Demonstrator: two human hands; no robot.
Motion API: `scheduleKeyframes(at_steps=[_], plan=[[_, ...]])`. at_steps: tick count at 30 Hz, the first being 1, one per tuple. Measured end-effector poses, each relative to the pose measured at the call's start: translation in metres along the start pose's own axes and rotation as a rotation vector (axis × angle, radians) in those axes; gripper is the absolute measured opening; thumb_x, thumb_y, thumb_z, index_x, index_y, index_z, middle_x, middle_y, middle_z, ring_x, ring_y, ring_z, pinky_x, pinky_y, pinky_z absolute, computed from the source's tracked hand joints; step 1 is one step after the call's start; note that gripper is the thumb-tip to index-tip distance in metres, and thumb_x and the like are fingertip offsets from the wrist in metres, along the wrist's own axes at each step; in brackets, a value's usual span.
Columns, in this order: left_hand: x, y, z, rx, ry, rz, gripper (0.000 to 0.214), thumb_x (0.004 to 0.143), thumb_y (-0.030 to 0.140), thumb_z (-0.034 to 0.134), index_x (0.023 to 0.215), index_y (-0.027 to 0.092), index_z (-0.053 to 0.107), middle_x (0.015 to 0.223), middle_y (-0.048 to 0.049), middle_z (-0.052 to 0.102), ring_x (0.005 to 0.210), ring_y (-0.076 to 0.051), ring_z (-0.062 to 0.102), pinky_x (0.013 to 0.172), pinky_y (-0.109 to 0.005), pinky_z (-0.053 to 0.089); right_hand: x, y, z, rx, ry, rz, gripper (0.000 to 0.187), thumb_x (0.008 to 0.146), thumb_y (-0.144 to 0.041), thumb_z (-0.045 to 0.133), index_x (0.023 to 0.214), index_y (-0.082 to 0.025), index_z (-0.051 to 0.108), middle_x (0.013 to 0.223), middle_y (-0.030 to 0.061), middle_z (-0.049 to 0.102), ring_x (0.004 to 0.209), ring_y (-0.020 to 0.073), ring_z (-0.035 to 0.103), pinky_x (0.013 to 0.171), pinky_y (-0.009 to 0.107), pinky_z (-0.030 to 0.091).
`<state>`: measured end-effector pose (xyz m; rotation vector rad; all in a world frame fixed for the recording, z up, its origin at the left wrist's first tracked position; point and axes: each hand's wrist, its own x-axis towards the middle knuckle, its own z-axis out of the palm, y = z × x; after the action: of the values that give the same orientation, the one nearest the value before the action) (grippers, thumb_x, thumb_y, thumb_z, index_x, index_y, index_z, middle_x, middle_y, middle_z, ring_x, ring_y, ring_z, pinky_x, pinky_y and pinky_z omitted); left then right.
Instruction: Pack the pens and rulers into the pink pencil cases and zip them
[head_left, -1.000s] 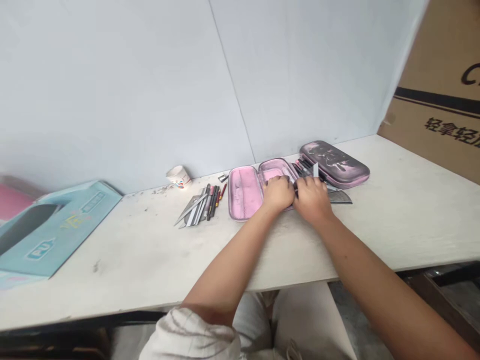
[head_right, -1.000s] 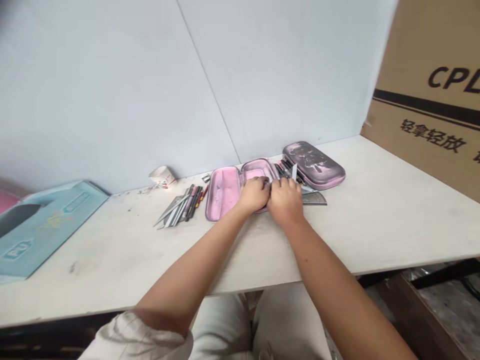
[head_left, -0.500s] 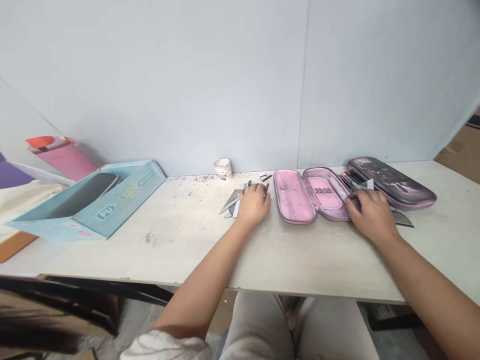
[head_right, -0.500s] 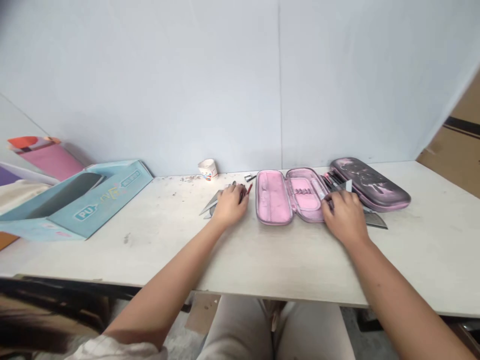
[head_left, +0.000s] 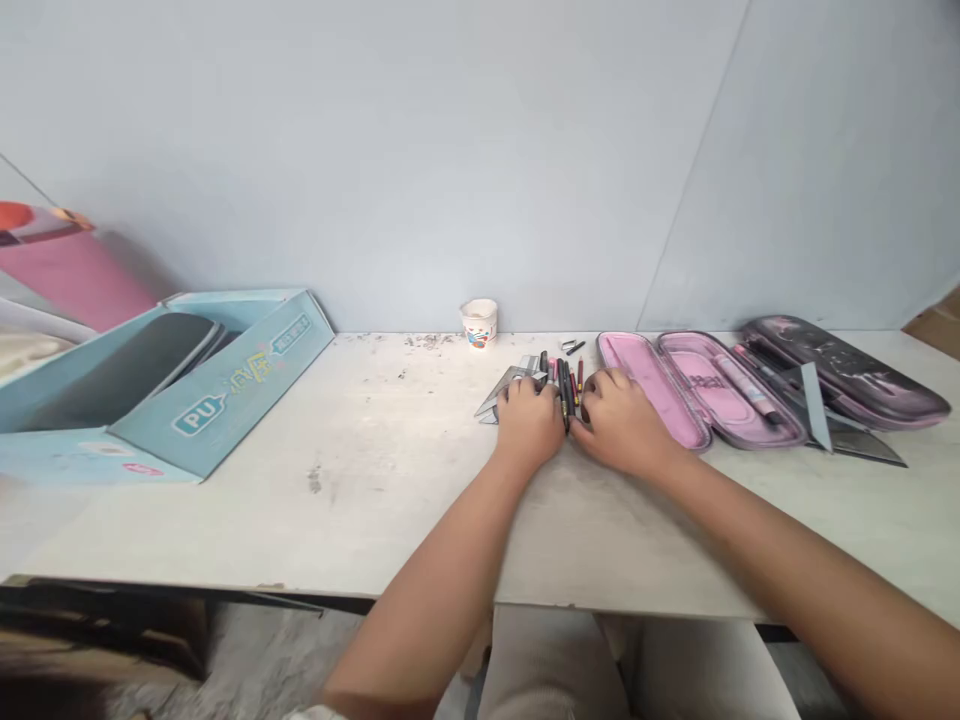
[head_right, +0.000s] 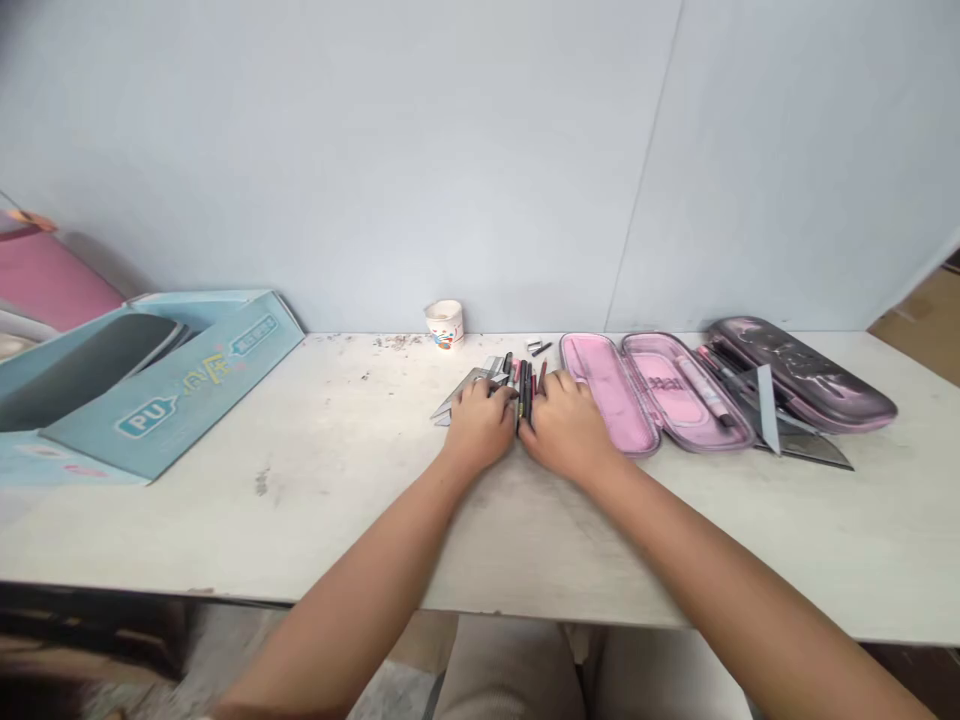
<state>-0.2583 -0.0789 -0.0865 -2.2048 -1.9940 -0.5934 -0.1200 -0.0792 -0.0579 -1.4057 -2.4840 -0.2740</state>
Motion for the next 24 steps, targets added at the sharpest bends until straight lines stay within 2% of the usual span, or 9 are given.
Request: scheduleKeyframes(at_steps=[3, 6, 11, 13, 16, 20, 22, 24], plan=[[-0.004, 0.000, -0.001, -0.017, 0.011, 0.009, 0.031, 0.085, 0.027, 0.036, 0.103, 0.022, 0.060, 0.103, -0.0103, 0.055, 0.100, -0.025, 0.045, 0.089, -0.043, 0.032, 0.012, -0.011, 0.007, -0.060, -0.106, 0.064, 0.040, 0.082, -0.037, 0.038, 0.092, -0.009, 0.066, 0.102, 0.0191, 0.055, 0.102, 0.0318, 0.042, 0.081, 0.042, 0.034], [-0.007, 0.001, -0.002, -0.019, 0.026, 0.018, 0.029, 0.083, 0.024, 0.038, 0.100, 0.021, 0.061, 0.103, -0.0106, 0.055, 0.100, -0.025, 0.046, 0.091, -0.044, 0.029, 0.016, -0.007, 0.010, -0.076, -0.171, 0.080, 0.041, 0.081, -0.036, 0.037, 0.093, -0.009, 0.066, 0.101, 0.0192, 0.056, 0.102, 0.0320, 0.044, 0.081, 0.042, 0.034], [-0.007, 0.008, -0.008, -0.042, 0.058, 0.020, 0.025, 0.082, 0.023, 0.040, 0.095, 0.019, 0.061, 0.100, -0.0106, 0.056, 0.099, -0.025, 0.047, 0.092, -0.044, 0.030, 0.013, -0.002, 0.010, -0.061, -0.194, 0.119, 0.040, 0.079, -0.038, 0.042, 0.092, -0.009, 0.067, 0.099, 0.0182, 0.057, 0.100, 0.0312, 0.045, 0.084, 0.042, 0.033], [-0.006, 0.009, -0.012, -0.106, 0.065, -0.001, 0.025, 0.084, 0.025, 0.039, 0.092, 0.018, 0.062, 0.097, -0.0102, 0.057, 0.097, -0.025, 0.048, 0.088, -0.041, 0.034, 0.008, -0.002, 0.008, -0.028, -0.141, 0.140, 0.038, 0.078, -0.037, 0.044, 0.091, -0.009, 0.066, 0.099, 0.0181, 0.056, 0.100, 0.0306, 0.044, 0.084, 0.041, 0.034], [-0.006, 0.010, -0.018, -0.318, 0.057, 0.003, 0.026, 0.084, 0.033, 0.042, 0.087, 0.017, 0.062, 0.090, -0.0087, 0.059, 0.092, -0.022, 0.051, 0.083, -0.035, 0.039, -0.005, 0.000, 0.001, 0.071, 0.035, 0.127, 0.030, 0.078, -0.032, 0.046, 0.087, -0.010, 0.065, 0.100, 0.0161, 0.055, 0.099, 0.0289, 0.044, 0.083, 0.040, 0.036], [-0.007, 0.021, -0.022, -0.795, -0.037, -0.047, 0.031, 0.077, 0.045, 0.053, 0.081, 0.015, 0.060, 0.076, -0.0037, 0.061, 0.076, -0.017, 0.055, 0.071, -0.029, 0.043, -0.029, 0.009, -0.010, 0.132, 0.308, -0.084, 0.018, 0.076, -0.023, 0.048, 0.086, -0.013, 0.061, 0.102, 0.0140, 0.053, 0.106, 0.0279, 0.041, 0.087, 0.040, 0.036], [-0.008, 0.032, -0.023, -1.021, -0.079, -0.090, 0.029, 0.075, 0.042, 0.056, 0.081, 0.013, 0.060, 0.074, -0.0024, 0.062, 0.073, -0.016, 0.056, 0.069, -0.027, 0.044, -0.040, 0.017, -0.012, 0.121, 0.394, -0.155, 0.016, 0.077, -0.021, 0.048, 0.086, -0.015, 0.059, 0.101, 0.0133, 0.053, 0.108, 0.0279, 0.041, 0.088, 0.042, 0.035], [-0.008, 0.045, -0.024, -1.191, -0.105, -0.115, 0.022, 0.074, 0.033, 0.058, 0.082, 0.013, 0.061, 0.077, -0.0027, 0.064, 0.076, -0.016, 0.058, 0.073, -0.028, 0.045, -0.049, 0.027, -0.014, 0.114, 0.433, -0.148, 0.014, 0.078, -0.023, 0.047, 0.086, -0.016, 0.057, 0.101, 0.0127, 0.054, 0.107, 0.0278, 0.042, 0.087, 0.042, 0.036]])
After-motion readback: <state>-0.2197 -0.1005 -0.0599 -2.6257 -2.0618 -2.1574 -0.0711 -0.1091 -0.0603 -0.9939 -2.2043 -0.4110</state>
